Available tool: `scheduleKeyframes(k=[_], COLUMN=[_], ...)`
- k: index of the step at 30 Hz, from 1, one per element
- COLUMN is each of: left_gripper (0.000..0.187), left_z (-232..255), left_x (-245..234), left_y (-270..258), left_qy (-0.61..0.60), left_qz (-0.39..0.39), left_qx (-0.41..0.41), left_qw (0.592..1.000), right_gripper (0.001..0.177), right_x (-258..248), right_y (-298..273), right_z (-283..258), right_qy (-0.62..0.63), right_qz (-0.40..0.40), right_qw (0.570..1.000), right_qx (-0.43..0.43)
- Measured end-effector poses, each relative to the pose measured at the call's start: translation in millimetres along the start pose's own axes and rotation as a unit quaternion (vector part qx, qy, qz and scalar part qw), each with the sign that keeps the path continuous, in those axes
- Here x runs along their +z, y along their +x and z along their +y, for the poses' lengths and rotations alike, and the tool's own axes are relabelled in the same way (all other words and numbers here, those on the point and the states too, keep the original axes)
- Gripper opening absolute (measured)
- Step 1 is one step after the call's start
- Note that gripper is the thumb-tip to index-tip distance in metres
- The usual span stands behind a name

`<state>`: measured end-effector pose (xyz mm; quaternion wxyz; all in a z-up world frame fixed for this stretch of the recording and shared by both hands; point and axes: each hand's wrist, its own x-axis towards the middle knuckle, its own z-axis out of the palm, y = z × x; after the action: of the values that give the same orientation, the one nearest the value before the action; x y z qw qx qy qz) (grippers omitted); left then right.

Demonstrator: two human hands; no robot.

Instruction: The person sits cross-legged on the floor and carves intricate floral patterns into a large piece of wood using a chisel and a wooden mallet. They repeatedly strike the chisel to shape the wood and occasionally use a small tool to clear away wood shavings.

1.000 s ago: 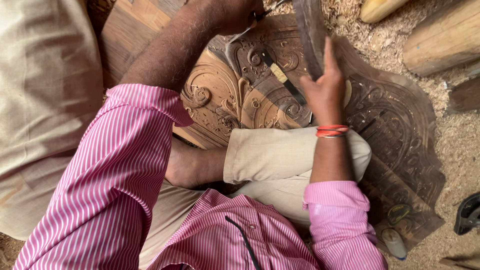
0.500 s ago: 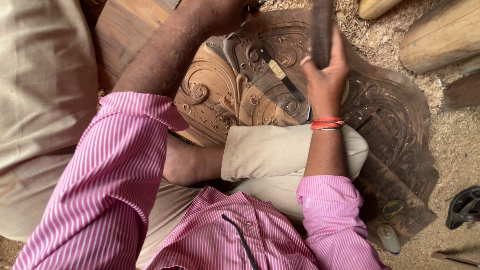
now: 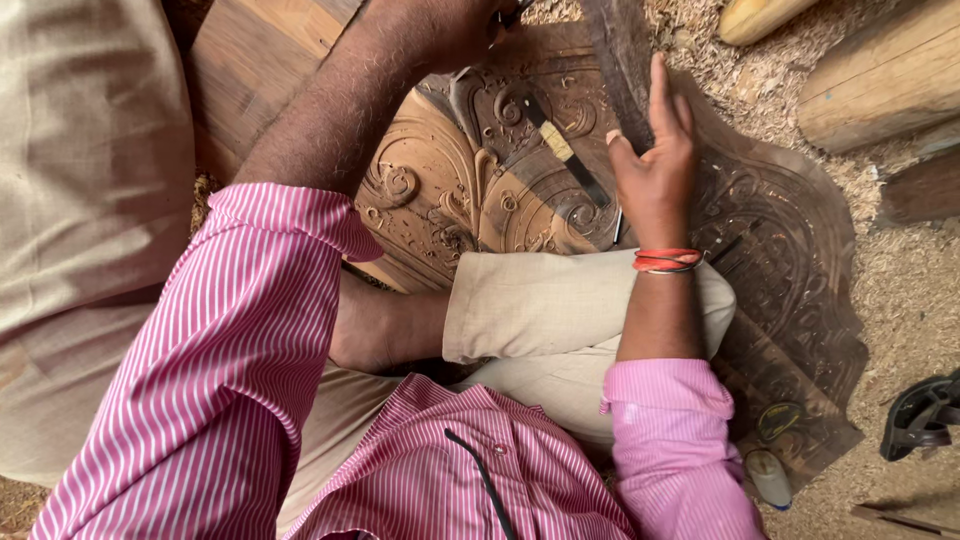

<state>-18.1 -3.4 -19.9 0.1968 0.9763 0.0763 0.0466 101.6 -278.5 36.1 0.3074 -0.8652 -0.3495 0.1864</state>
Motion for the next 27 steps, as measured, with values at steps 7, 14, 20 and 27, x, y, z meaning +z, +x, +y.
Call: scheduleKeyframes(k=[7,14,20,27], left_gripper=[0.017,0.014,0.014,0.018], left_z=[-2.4,-7.7,-5.0,-7.8], left_x=[4.1,16.0,11.6,19.7], left_y=[-6.5,-17.9,-19.2,-21.5], left_qy=[-0.021,-0.055,-0.024,-0.095], left_qz=[0.027,0.072,0.065,0.051], left_qx=[-0.032,-0.049,-0.054,-0.103], left_qw=[0.999,0.995,0.996,0.989], right_gripper=[0.07,0.075,0.078,0.07], right_x=[7.1,-5.9,-22.8,-24.6], right_y=[5.1,3.5,24.5,46.4], right_z=[-4.6,-17.9,-37.8,-41.5], right_qy=[0.292,0.198,0.039,0.275], right_qz=[0.049,0.007,-0.019,0.011], right_qw=[0.954,0.98,0.998,0.961], right_qx=[-0.052,-0.029,-0.054,-0.036])
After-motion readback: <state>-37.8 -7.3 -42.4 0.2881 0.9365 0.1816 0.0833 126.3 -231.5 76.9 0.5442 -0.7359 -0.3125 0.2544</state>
